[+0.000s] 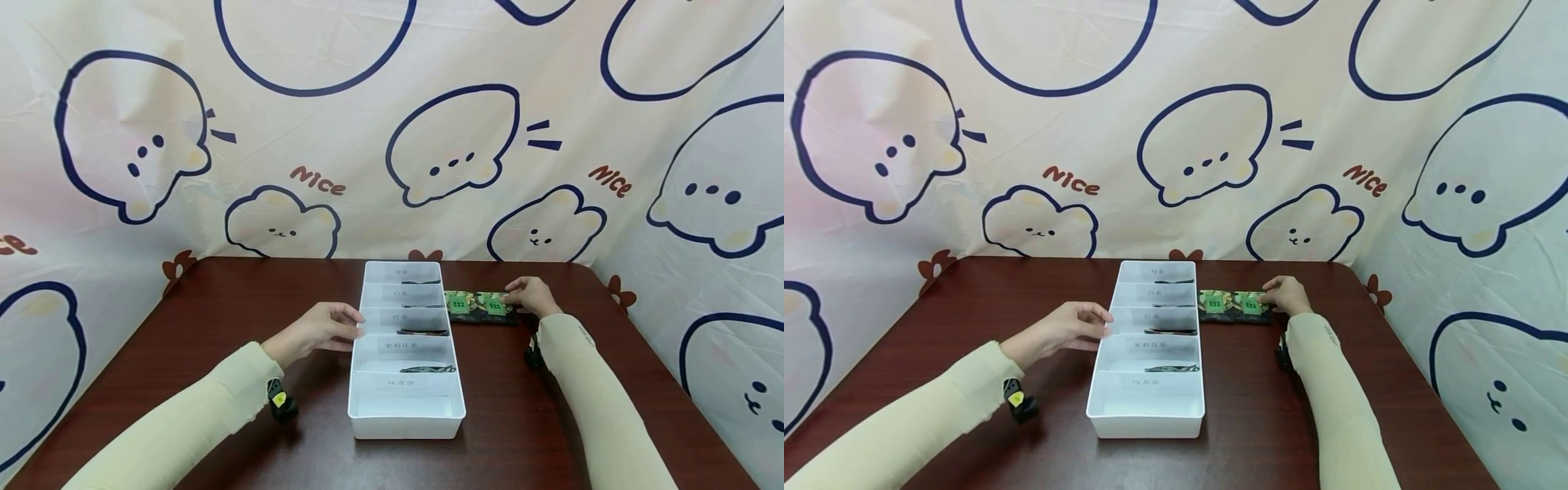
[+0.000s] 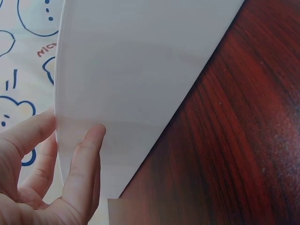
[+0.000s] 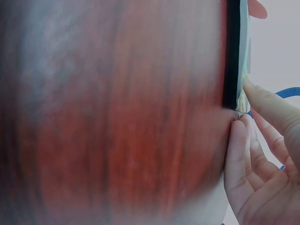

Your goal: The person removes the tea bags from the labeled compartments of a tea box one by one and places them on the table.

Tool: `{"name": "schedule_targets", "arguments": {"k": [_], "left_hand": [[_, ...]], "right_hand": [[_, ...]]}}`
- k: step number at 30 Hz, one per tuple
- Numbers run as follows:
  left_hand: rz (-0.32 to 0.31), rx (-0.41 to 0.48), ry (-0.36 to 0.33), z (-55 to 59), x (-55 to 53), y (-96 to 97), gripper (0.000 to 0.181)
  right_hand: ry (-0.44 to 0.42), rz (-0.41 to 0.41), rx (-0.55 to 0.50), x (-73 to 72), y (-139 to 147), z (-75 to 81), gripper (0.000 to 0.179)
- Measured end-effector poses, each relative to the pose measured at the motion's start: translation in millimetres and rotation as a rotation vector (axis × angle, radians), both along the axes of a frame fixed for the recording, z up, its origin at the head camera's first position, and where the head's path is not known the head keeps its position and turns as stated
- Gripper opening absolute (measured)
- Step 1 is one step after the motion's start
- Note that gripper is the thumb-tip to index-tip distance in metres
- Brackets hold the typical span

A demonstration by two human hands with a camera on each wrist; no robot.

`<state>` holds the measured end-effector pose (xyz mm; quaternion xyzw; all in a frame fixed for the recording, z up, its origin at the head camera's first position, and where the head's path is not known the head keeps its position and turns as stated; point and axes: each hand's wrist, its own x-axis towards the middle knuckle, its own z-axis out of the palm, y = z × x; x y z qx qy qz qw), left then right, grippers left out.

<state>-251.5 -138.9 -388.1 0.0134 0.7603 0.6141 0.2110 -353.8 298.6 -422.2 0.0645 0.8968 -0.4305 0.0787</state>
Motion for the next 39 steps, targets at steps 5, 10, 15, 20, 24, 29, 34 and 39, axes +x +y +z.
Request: {"name": "schedule_targets", "arguments": {"k": [5, 10, 15, 20, 24, 29, 34, 39], "left_hand": [[0.001, -0.004, 0.001, 0.3, 0.2, 0.4, 0.028], [0.003, -0.005, 0.005, 0.7, 0.3, 0.9, 0.028], [-0.002, -0.007, 0.005, 0.3, -0.3, 1.8, 0.029], [-0.006, -0.013, 0.008, 0.0, -1.1, 1.2, 0.031], [0.000, -0.022, 0.009, -0.5, -1.3, 0.0, 0.032], [-0.001, -0.025, 0.007, -0.5, -1.3, -0.3, 0.031], [-0.004, -0.024, 0.008, 0.0, -0.7, -0.7, 0.032], [-0.001, -0.029, 0.011, 0.1, -0.9, -0.2, 0.033]], "right_hand": [[-0.006, 0.000, -0.013, 0.7, 0.4, 0.9, 0.038], [0.018, 0.008, -0.058, 1.5, 5.1, -0.4, 0.040], [0.029, -0.020, -0.159, 4.6, 13.0, 3.5, 0.043], [0.060, -0.048, -0.277, 12.2, 15.2, 21.8, 0.050], [0.109, -0.002, -0.358, 27.1, 8.0, 42.3, 0.049], [0.175, 0.125, -0.475, 56.1, -9.4, 62.4, 0.030], [0.192, 0.270, -0.509, 83.2, -33.4, 69.2, 0.029], [0.177, 0.361, -0.445, 106.3, -56.4, 64.5, 0.036]]}}
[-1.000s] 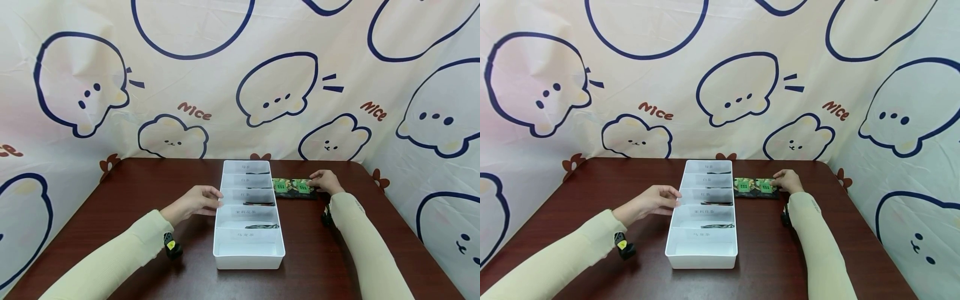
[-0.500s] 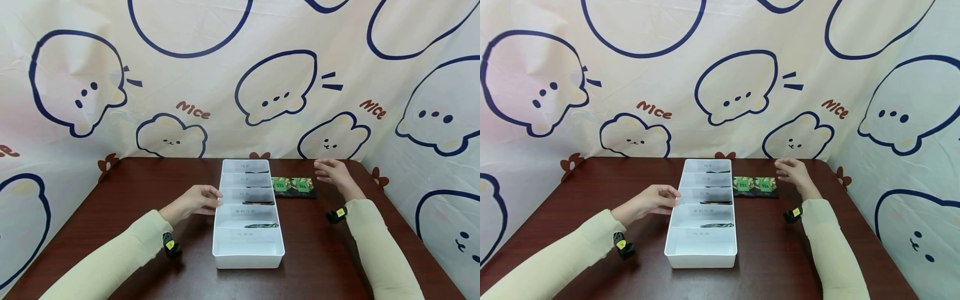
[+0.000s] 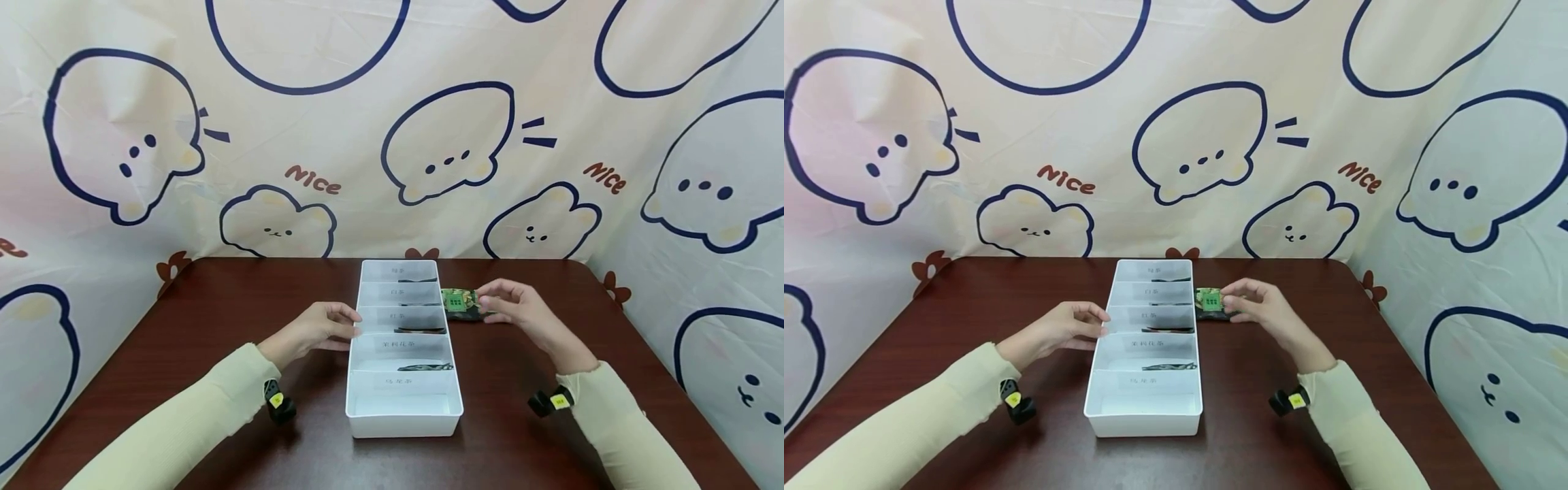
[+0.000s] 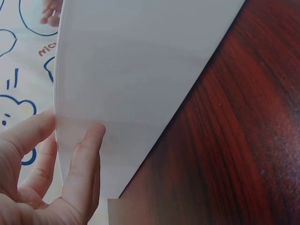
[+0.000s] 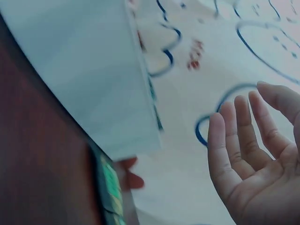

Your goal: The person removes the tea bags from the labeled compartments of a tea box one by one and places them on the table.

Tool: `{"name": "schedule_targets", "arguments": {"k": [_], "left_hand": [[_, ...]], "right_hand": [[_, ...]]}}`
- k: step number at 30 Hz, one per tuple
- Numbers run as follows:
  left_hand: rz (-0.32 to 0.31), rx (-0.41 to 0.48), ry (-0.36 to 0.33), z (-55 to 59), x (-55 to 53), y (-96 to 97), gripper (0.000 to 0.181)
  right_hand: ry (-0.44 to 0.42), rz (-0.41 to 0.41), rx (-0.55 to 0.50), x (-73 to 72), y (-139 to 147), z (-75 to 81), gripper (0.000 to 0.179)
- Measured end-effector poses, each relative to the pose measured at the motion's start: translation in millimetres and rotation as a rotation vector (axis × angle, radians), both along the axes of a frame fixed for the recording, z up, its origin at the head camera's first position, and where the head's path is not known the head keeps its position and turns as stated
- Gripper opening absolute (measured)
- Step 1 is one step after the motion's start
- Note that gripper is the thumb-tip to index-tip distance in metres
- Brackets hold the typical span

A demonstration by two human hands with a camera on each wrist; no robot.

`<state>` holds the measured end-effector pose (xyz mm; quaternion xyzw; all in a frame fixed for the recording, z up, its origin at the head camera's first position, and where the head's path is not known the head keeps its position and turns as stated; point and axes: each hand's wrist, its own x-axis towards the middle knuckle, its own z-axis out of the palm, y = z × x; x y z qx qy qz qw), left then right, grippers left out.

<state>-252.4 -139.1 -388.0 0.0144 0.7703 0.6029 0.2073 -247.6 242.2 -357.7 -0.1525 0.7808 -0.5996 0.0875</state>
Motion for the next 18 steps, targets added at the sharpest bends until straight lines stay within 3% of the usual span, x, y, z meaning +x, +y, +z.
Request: {"name": "schedule_targets", "arguments": {"k": [9, 18], "left_hand": [[-0.003, -0.001, -0.007, 0.1, -0.7, -0.3, 0.034], [-0.002, 0.000, -0.008, 0.2, -1.0, -0.1, 0.035]], "right_hand": [[-0.031, 0.167, 0.109, 29.6, -23.5, -24.2, 0.036], [0.000, 0.303, 0.235, 41.4, -38.4, -35.2, 0.029]]}}
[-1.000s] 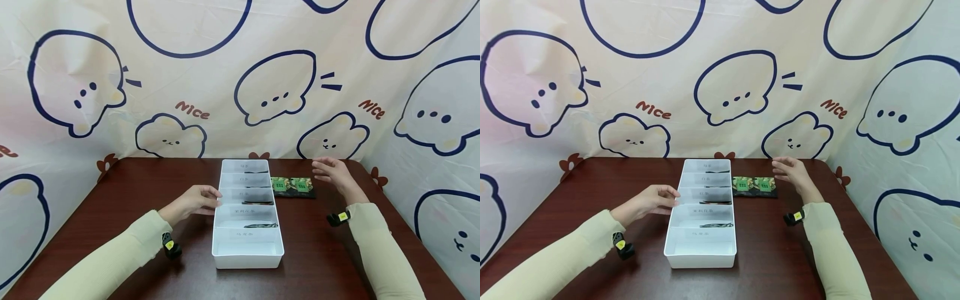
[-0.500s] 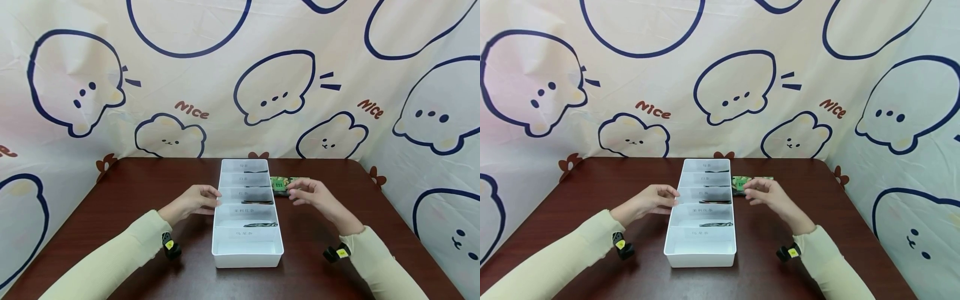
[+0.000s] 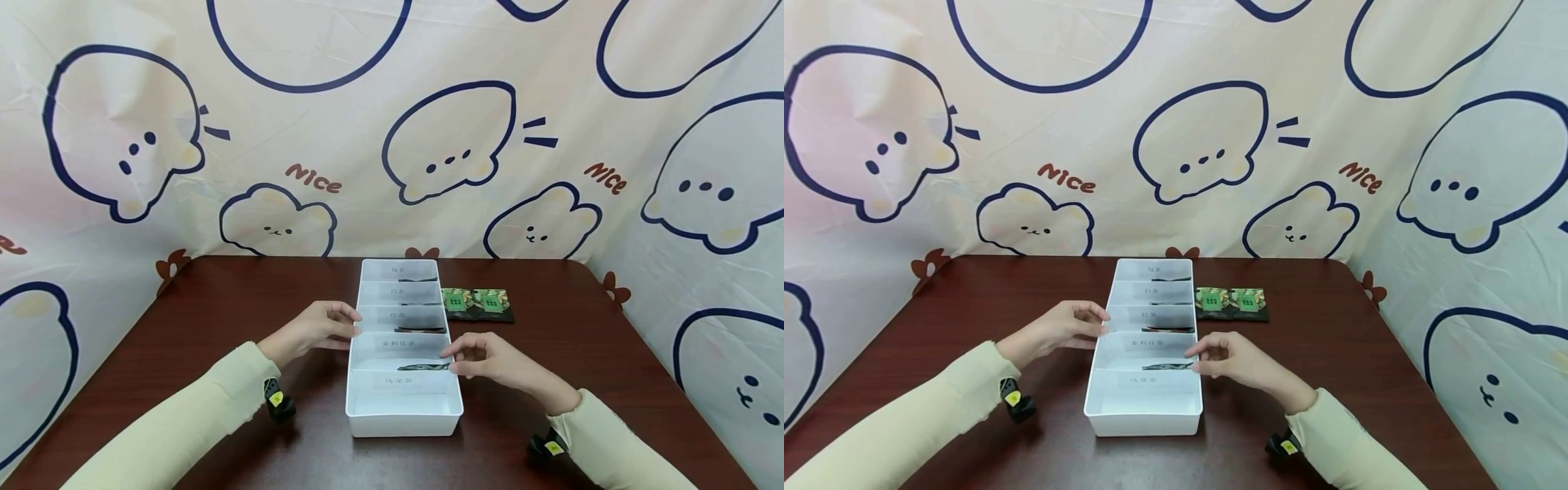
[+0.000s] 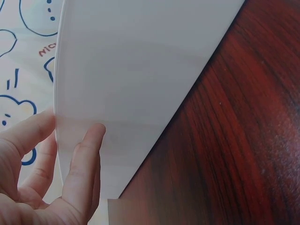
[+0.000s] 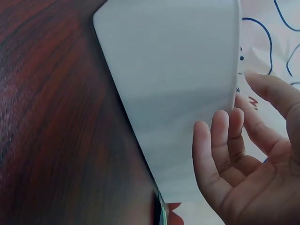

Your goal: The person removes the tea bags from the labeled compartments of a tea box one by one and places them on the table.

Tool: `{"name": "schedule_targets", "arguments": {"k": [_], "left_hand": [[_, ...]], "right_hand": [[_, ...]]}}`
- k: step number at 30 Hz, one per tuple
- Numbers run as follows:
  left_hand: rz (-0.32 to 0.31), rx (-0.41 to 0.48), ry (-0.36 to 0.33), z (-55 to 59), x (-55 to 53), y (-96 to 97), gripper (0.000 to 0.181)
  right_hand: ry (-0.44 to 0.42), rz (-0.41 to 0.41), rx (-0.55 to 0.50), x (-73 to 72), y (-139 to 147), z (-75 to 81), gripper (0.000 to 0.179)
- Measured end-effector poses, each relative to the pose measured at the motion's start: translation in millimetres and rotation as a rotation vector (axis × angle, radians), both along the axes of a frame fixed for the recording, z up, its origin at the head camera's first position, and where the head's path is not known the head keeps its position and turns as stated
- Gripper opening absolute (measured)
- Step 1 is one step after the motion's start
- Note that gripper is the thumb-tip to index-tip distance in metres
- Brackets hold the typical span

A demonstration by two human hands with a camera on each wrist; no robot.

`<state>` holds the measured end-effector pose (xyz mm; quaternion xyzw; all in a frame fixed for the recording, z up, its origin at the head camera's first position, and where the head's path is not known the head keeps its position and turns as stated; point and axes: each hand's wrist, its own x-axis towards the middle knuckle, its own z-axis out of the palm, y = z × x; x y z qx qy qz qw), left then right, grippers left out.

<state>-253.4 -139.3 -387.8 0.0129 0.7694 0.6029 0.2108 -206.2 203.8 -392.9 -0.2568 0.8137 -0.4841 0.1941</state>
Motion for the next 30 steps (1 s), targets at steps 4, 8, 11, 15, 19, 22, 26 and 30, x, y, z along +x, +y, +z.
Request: {"name": "schedule_targets", "arguments": {"k": [4, 8, 11, 15, 19, 22, 26, 30], "left_hand": [[0.000, -0.001, 0.001, -0.1, 0.0, 0.0, 0.035], [-0.003, -0.001, 0.001, 0.1, 0.5, -0.2, 0.035], [-0.005, 0.000, 0.001, 0.2, 1.0, -0.2, 0.035], [-0.006, 0.000, 0.004, 0.1, 1.2, -0.4, 0.036], [-0.006, -0.003, 0.009, 0.2, 1.3, -0.6, 0.036], [-0.006, -0.003, 0.010, 0.3, 1.4, -0.7, 0.036], [-0.008, -0.001, 0.009, -0.2, 1.1, -0.9, 0.036], [-0.009, 0.004, 0.007, -1.1, 0.7, -0.8, 0.036]], "right_hand": [[0.053, 0.023, 0.070, 2.1, -4.8, 0.8, 0.027], [0.094, 0.031, 0.150, 4.6, -8.5, 3.9, 0.025], [0.124, 0.035, 0.187, 6.7, -10.5, 6.5, 0.021], [0.171, 0.026, 0.208, 8.1, -12.9, 8.4, 0.013], [0.228, -0.013, 0.227, 8.2, -15.2, 10.1, 0.006], [0.262, -0.044, 0.234, 7.5, -16.6, 11.5, 0.004], [0.283, -0.069, 0.232, 6.3, -18.7, 13.2, 0.004], [0.292, -0.083, 0.233, 5.2, -20.1, 15.3, 0.013]]}}
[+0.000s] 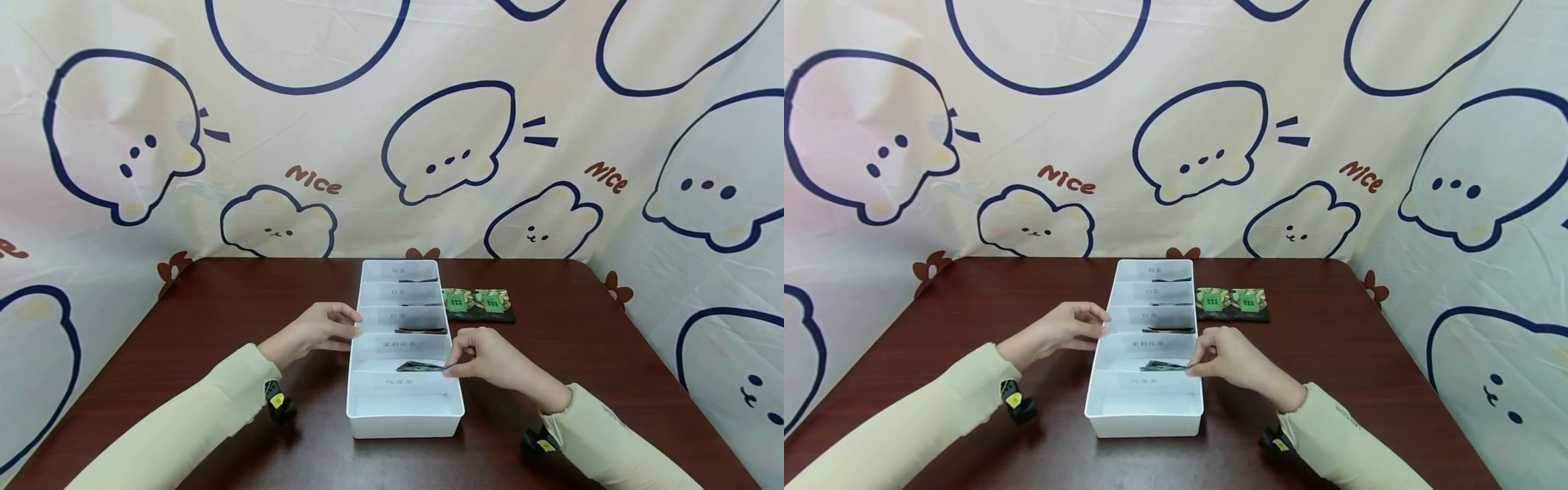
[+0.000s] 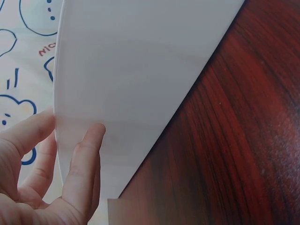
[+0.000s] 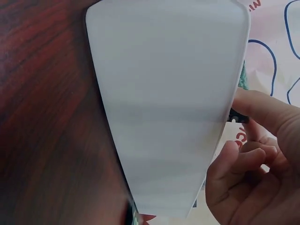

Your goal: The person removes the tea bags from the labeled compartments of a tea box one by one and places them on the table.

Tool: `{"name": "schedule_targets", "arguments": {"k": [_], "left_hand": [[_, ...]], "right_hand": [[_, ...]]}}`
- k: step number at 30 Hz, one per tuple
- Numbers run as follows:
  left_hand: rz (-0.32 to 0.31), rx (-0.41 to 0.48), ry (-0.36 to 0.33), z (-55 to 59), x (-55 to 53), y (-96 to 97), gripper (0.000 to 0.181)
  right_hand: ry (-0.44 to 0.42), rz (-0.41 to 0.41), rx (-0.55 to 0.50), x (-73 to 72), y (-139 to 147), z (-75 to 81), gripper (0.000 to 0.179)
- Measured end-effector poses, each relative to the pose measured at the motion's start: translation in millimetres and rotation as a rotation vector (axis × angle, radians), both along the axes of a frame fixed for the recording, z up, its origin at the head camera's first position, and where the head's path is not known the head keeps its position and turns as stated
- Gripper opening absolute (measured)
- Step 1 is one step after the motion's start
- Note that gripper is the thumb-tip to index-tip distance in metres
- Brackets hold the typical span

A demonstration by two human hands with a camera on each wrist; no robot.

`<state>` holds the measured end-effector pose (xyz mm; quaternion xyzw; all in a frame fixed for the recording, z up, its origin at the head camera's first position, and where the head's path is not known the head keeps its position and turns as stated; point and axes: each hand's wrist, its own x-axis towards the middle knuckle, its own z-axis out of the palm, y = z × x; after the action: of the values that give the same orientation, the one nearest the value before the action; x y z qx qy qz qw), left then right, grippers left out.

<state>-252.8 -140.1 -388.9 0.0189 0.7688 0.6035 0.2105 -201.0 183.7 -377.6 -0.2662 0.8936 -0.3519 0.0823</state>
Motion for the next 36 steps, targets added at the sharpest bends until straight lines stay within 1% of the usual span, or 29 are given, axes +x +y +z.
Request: {"name": "schedule_targets", "arguments": {"k": [5, 10, 16, 20, 23, 26, 31, 36], "left_hand": [[0.001, 0.005, 0.001, -0.2, -0.1, 0.4, 0.035], [0.002, 0.000, 0.003, 0.7, -0.5, 0.6, 0.035], [0.005, -0.003, 0.001, 2.1, -1.2, -0.1, 0.035], [0.005, -0.002, 0.003, 1.7, -1.5, -0.6, 0.035], [0.005, -0.002, 0.004, 1.5, -1.5, -0.7, 0.035], [0.002, 0.002, 0.000, 1.3, -1.4, -0.6, 0.034], [0.002, 0.010, -0.005, 0.1, -1.5, -0.3, 0.032], [0.000, 0.015, -0.005, -1.0, -1.4, 0.0, 0.030]], "right_hand": [[-0.018, -0.013, -0.014, -1.9, 1.2, 4.7, 0.022], [-0.039, -0.002, -0.076, -3.7, 4.3, 11.7, 0.024], [-0.077, 0.043, -0.244, -7.1, 8.7, 17.2, 0.018], [-0.083, 0.033, -0.369, -7.7, 7.9, 21.3, 0.014], [-0.054, 0.002, -0.455, -8.5, 6.8, 26.4, 0.014], [-0.012, -0.036, -0.541, -12.6, 8.8, 31.3, 0.015], [0.039, -0.129, -0.687, -25.4, 18.8, 41.6, 0.013], [0.042, -0.213, -0.816, -40.2, 35.7, 50.7, 0.019]]}}
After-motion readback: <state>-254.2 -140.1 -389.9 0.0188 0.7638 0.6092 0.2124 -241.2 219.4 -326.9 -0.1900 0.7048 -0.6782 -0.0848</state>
